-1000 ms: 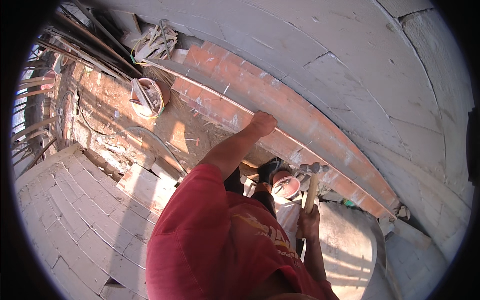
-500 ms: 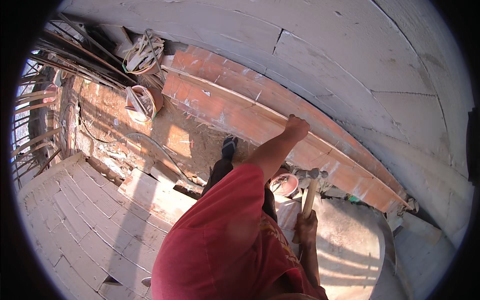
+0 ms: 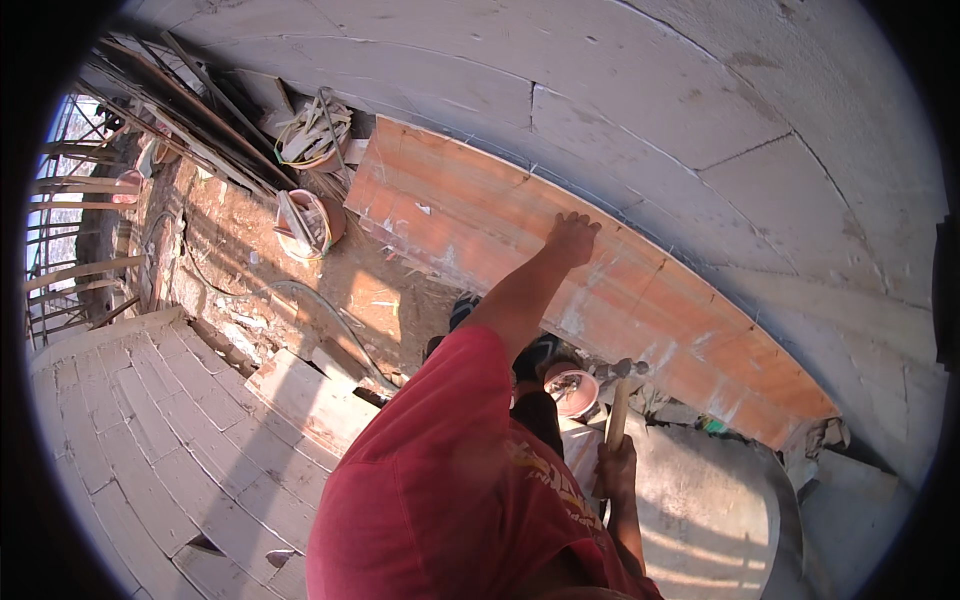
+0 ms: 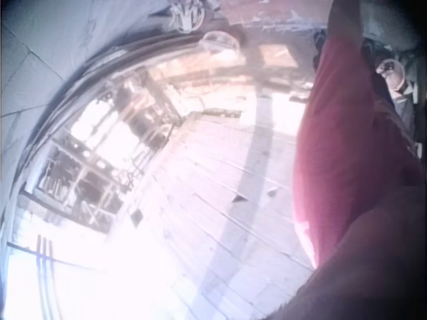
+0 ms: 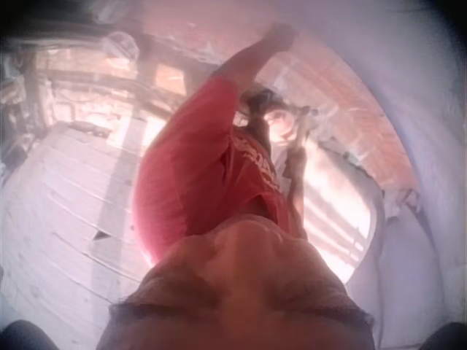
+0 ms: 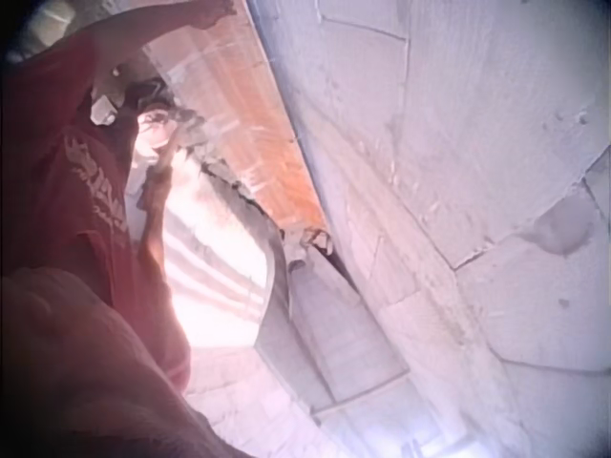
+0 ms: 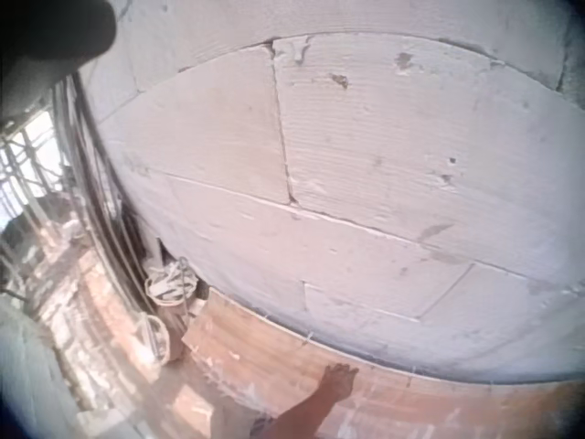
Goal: The person hammers nails into orange roof tiles to secure them to a concrete ceiling. They then use a metal rod to adjust the tiles and clear debris from the work area.
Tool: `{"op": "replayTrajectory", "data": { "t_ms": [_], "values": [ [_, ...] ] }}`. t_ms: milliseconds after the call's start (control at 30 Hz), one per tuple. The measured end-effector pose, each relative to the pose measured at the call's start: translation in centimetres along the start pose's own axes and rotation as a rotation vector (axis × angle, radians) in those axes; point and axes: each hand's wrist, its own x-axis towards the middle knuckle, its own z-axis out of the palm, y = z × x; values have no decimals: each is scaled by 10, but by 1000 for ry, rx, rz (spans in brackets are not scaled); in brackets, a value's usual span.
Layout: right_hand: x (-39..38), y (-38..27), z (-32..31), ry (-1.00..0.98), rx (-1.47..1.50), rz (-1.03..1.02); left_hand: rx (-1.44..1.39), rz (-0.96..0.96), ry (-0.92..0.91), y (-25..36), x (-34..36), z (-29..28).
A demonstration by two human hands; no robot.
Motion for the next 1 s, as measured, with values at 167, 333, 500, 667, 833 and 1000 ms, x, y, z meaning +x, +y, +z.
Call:
{"op": "replayTrajectory", "data": {
  "t_ms": [167, 333, 500, 667, 833, 1000],
  "values": [
    [-1, 3, 17, -24, 37, 27, -186, -127, 286, -91, -44, -18],
    [-5, -20, 56, 2, -106, 79, 67, -378, 306, -211, -65, -71],
    [3, -19, 109, 68, -187, 170, 293, -267, 351, -302, -17, -84],
    [-6, -49, 176, 45, -147, 154, 409, -151, 168, -339, 32, -84],
    [-22, -34, 228, 40, -127, -90, 373, -91, 123, -362, 44, -80],
    [-31, -113, 256, 54, -75, 82, 222, 22, 153, -382, -8, -70]
  ]
}}
